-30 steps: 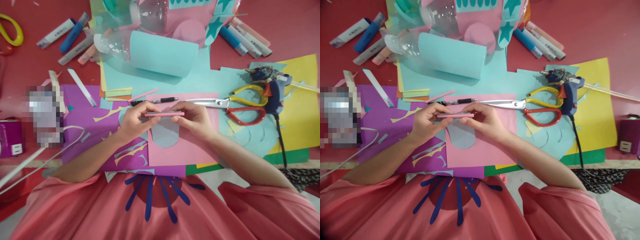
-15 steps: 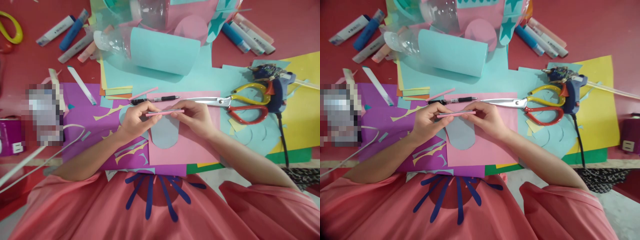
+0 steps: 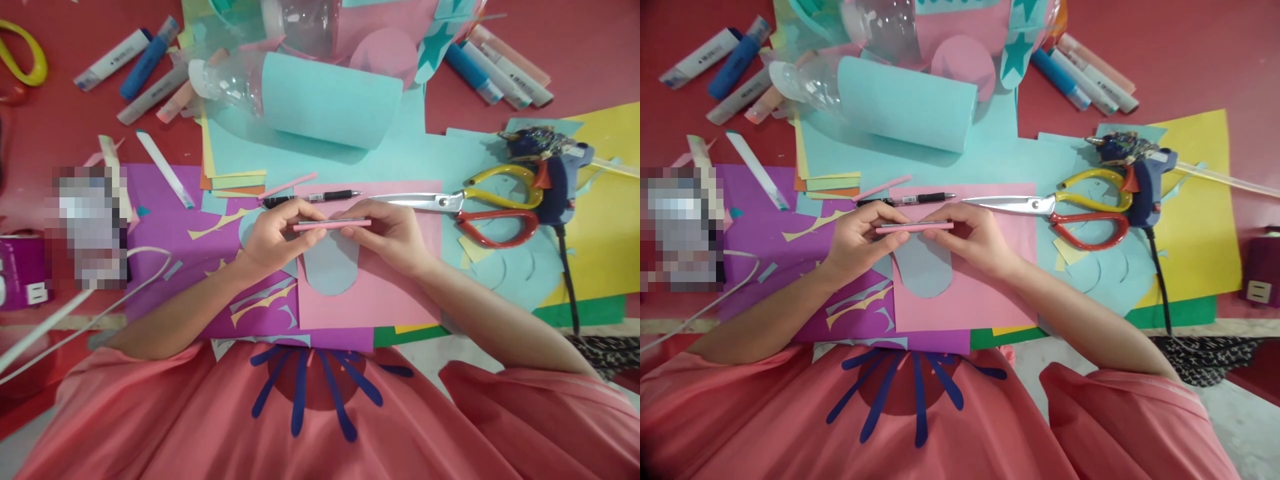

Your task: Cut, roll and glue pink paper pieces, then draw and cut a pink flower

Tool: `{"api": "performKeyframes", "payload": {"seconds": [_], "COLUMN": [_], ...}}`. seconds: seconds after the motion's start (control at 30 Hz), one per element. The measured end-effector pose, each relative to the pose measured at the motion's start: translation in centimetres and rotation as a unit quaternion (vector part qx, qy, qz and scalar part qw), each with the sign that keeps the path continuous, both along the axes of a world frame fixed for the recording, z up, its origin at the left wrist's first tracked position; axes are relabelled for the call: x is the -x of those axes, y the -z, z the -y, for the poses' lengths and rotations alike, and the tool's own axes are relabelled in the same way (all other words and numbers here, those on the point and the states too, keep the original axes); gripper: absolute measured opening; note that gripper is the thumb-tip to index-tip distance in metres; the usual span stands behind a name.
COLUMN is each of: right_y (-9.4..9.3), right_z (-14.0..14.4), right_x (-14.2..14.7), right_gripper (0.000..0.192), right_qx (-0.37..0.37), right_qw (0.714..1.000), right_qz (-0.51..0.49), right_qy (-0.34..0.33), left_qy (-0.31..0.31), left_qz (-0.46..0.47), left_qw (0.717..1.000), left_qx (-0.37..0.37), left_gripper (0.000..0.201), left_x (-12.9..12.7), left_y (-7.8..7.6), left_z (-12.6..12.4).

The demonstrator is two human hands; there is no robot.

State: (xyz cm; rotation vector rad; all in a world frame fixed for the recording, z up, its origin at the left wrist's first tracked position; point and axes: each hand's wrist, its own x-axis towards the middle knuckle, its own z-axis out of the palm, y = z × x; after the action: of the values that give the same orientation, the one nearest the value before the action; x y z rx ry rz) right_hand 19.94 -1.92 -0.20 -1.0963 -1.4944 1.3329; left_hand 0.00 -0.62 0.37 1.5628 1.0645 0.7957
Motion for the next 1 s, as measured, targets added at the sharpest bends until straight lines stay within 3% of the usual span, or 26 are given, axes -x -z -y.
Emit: {"api": "performKeyframes", "payload": {"seconds": [0.27, 0.5, 0.77, 1.0], "right_y": [-0.21, -0.11, 0.01, -0.05], "right_z": [-0.15, -0.12, -0.13, -0.22], "right_x": [0.07, -0.03, -0.10, -0.10], "right_gripper": [0.028, 0.021, 0.020, 0.021], "right_qx": [0.011, 0.006, 0.031, 0.023], "right_qw": [1.000, 1.000, 0.999, 0.999], "right_qz": [-0.004, -0.017, -0.020, -0.012], "right_qy": [-0.014, -0.020, 0.024, 0.034], "left_qy": [0.011, 0.007, -0.038, -0.043], "left_qz": [-0.033, -0.021, 0.000, 0.007], "left_qw": [0.999, 1.000, 0.998, 0.998], "left_qx": [0.006, 0.008, 0.045, 0.039], "left_gripper": [0.017, 0.014, 0.014, 0.013], "left_x": [0.11, 0.03, 0.04, 0.13], "left_y": [-0.15, -0.33, -0.53, -0.44], "left_z": [-0.02, -0.03, -0.08, -0.13]}}
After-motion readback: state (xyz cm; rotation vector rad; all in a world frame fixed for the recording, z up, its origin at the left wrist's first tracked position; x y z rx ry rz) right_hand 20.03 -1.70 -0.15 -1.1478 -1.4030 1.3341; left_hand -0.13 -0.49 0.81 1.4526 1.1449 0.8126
